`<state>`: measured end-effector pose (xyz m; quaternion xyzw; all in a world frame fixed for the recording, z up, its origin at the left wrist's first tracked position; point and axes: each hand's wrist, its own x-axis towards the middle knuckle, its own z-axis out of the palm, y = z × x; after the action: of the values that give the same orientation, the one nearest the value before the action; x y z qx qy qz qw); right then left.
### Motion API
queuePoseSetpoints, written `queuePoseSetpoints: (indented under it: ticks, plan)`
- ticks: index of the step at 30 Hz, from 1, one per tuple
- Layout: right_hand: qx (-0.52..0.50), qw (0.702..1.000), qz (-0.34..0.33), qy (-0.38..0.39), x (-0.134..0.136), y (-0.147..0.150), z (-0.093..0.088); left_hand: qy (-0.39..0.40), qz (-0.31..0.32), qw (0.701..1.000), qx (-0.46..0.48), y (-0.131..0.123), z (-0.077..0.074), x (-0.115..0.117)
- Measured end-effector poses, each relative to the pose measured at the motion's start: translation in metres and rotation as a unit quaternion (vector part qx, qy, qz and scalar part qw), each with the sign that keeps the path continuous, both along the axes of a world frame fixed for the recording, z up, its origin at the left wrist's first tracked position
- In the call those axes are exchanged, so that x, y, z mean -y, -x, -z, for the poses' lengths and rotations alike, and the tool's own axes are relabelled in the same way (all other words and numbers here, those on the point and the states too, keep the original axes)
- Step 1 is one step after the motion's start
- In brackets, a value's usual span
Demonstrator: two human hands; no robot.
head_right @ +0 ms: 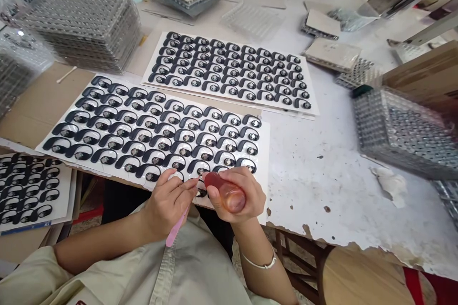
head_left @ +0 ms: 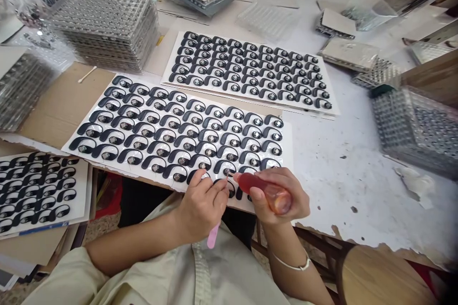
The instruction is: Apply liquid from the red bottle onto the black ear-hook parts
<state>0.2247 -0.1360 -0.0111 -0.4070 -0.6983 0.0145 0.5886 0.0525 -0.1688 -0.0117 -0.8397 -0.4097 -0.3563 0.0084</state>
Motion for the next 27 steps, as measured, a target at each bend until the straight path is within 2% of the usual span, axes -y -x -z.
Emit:
queuePoseSetpoints:
  ticks: [27]
  plan:
    - [0.052, 0.997, 0.029, -0.053, 0.0012, -0.0028, 0.0028, -0.006, -0.005, 1.0, 0.016, -0.002, -0.0015, -0.0008]
